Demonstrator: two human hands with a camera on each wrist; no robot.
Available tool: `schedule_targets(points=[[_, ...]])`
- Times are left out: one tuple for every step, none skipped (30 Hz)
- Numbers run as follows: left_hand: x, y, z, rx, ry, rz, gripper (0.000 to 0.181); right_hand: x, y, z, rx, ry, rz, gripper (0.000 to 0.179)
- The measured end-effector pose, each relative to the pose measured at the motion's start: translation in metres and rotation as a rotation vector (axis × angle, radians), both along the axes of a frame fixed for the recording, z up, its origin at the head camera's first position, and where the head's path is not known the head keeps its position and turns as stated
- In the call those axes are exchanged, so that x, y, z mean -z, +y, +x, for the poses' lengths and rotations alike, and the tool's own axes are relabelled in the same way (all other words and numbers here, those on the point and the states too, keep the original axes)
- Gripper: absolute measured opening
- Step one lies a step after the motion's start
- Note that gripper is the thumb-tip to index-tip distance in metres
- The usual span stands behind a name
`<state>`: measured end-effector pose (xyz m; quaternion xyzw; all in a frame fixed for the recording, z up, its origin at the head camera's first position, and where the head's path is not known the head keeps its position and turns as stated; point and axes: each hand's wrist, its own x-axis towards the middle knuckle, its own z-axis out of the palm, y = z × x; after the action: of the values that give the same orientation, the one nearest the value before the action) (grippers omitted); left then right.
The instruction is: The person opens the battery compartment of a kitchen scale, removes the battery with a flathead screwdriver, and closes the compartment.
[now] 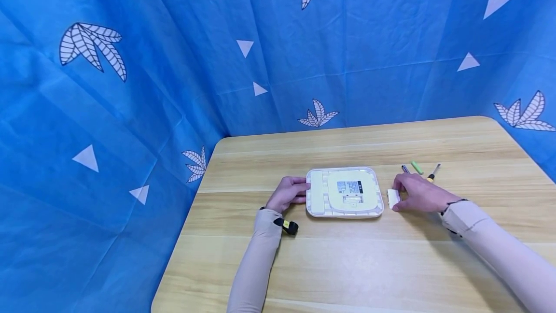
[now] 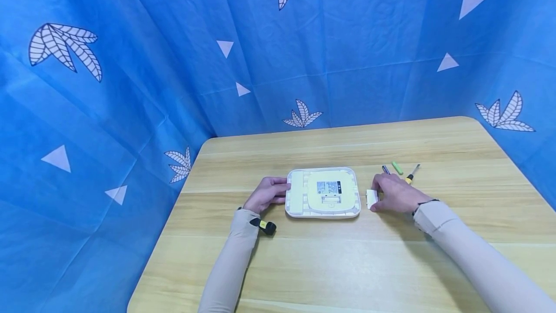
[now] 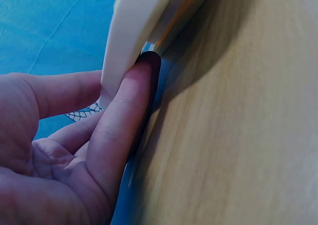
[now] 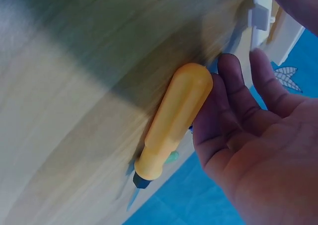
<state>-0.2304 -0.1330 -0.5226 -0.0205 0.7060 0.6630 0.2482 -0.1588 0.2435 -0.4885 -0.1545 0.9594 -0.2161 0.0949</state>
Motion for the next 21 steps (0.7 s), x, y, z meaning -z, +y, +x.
schedule_targets(points=[[0.0002,0.0,-0.0001,0.001,-0.001,0.001,0.043,0.0003,0.0001,-0.0001,-0.001,-0.007,-0.015,0.047],[0.0006,0.0,-0.0005,0.001,-0.001,0.002,0.043,0.0007,0.0002,-0.0001,-0.001,-0.013,-0.033,0.047],[0.0008,-0.0001,-0.0006,0.002,-0.001,0.003,0.043,0.0011,0.0003,-0.0001,0.001,-0.021,-0.05,0.046],[0.0009,-0.0001,-0.0006,0.005,0.0,0.004,0.043,0.0014,0.0002,0.0002,0.002,-0.025,-0.064,0.046],[0.0011,-0.0001,-0.0008,0.008,0.002,0.006,0.043,0.0014,0.0001,0.0007,0.004,-0.03,-0.078,0.045],[0.0012,-0.0001,-0.0009,0.011,0.002,0.009,0.043,0.0016,-0.0001,0.0011,0.005,-0.034,-0.091,0.045],[0.0012,-0.0002,-0.0008,0.014,0.004,0.01,0.043,0.0019,-0.0004,0.0015,0.009,-0.036,-0.1,0.043],[0.0014,-0.0004,-0.0007,0.017,0.008,0.011,0.044,0.0021,-0.0007,0.0018,0.014,-0.04,-0.113,0.042],[0.0013,-0.0005,-0.0005,0.019,0.008,0.013,0.044,0.0021,-0.0011,0.0022,0.019,-0.042,-0.125,0.041],[0.0014,-0.0005,-0.0005,0.021,0.007,0.015,0.044,0.0018,-0.0015,0.0027,0.016,-0.043,-0.138,0.041],[0.0013,-0.0006,-0.0004,0.021,0.008,0.014,0.044,0.0014,-0.002,0.0032,0.015,-0.046,-0.153,0.041],[0.0011,-0.0007,-0.0002,0.021,0.008,0.014,0.045,0.0013,-0.0023,0.0034,0.012,-0.049,-0.169,0.04],[0.0008,-0.0008,0.0001,0.022,0.009,0.014,0.045,0.0013,-0.0025,0.0036,0.009,-0.053,-0.181,0.04],[0.0005,-0.0008,0.0003,0.022,0.007,0.016,0.045,0.001,-0.0026,0.0039,0.005,-0.055,-0.191,0.04],[0.0003,-0.0008,0.0003,0.022,0.005,0.018,0.045,0.0008,-0.0025,0.0041,0.0,-0.055,-0.197,0.04],[0.0001,-0.0008,0.0005,0.023,0.006,0.019,0.044,0.0007,-0.0023,0.0044,-0.007,-0.053,-0.201,0.039],[-0.0004,-0.0008,0.0008,0.024,0.007,0.019,0.044,0.0009,-0.0019,0.0044,-0.01,-0.052,-0.204,0.038],[-0.0009,-0.0007,0.001,0.025,0.006,0.02,0.044,0.0013,-0.0013,0.0045,-0.013,-0.05,-0.203,0.036],[-0.0014,-0.0007,0.0014,0.025,0.008,0.02,0.044,0.0017,-0.0006,0.0045,-0.016,-0.045,-0.204,0.034],[-0.0018,-0.0006,0.0015,0.025,0.007,0.019,0.044,0.002,0.0001,0.0046,-0.018,-0.039,-0.202,0.032],[-0.0018,-0.0005,0.0014,0.025,0.008,0.019,0.044,0.0025,0.0008,0.0046,-0.019,-0.035,-0.201,0.03]])
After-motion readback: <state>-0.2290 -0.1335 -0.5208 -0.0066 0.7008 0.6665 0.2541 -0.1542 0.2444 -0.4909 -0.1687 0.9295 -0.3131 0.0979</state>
